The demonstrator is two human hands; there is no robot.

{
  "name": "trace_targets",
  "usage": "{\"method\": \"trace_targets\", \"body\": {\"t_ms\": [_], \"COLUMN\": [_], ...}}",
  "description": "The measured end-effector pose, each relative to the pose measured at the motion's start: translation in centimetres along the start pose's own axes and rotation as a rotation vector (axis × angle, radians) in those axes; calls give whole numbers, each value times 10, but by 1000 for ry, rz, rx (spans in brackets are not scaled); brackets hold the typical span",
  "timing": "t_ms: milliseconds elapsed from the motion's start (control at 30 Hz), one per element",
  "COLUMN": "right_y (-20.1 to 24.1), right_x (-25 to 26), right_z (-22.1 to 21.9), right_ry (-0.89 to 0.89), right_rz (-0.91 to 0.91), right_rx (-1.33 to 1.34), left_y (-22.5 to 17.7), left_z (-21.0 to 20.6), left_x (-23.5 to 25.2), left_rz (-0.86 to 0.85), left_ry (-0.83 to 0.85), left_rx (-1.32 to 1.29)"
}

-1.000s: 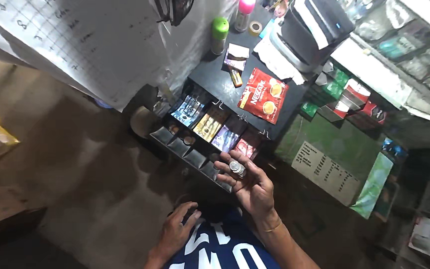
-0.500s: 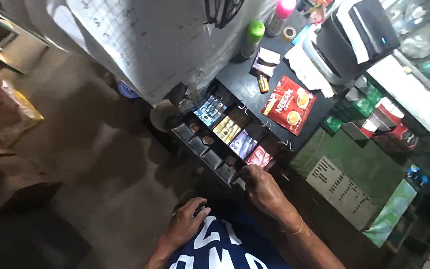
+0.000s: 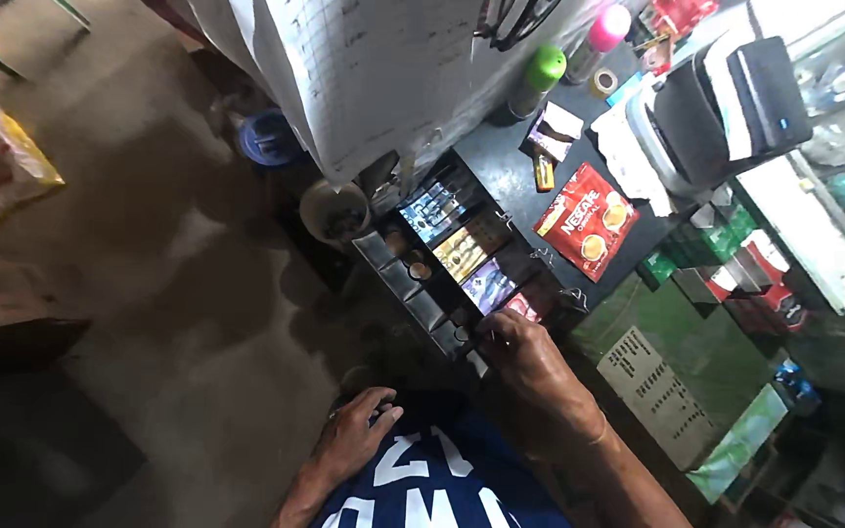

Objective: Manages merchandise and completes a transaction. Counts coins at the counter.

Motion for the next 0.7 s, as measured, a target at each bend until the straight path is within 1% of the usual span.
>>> {"method": "trace_targets", "body": {"t_ms": [100,267,333,400,467,533,600,633,667,700], "right_y": [4,6,6,6,15,37,71,93,116,141], "right_x": [7,14,14,11,0,-14,-21,-15,-1,19], "right_z": [-6,-16,-17,-15,-2,13,5,-12,-42,-80], "right_ry": [-5,-53,-70,-83,-201,-374,-471,-462,-392,-285], "right_rz": [26,-5,-65,-158,-184,-134,-104,-78,-55,-38], "right_rx": [-18,-121,-163,-126,-45,8,80,125,166,188], "left_y": [5,30,42,54,71,97,134,154,172,189], "left_z": [0,9,20,36,59,86,117,135,154,176], "left_x": [-5,-14,-12,-11,-14,-19,-25,-30,-37,-46], "left_rz": [18,38,37,3,-35,-28,-13,-11,1,20], "left_ry": [0,-13,6,-5,-44,-55,-58,-64,-58,-52], "left_rx": [-20,-45,-69,-87,-98,-118,-109,-97,-90,-93]}}
Point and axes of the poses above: each hand's wrist, its own x-axis towards the middle knuckle, its own z-axis out of the back of the hand, y = z × x, the point moved 10 cm from there along x, towards the middle knuckle, and after that the axes turned 12 degrees about x, right-handed, at the moved point
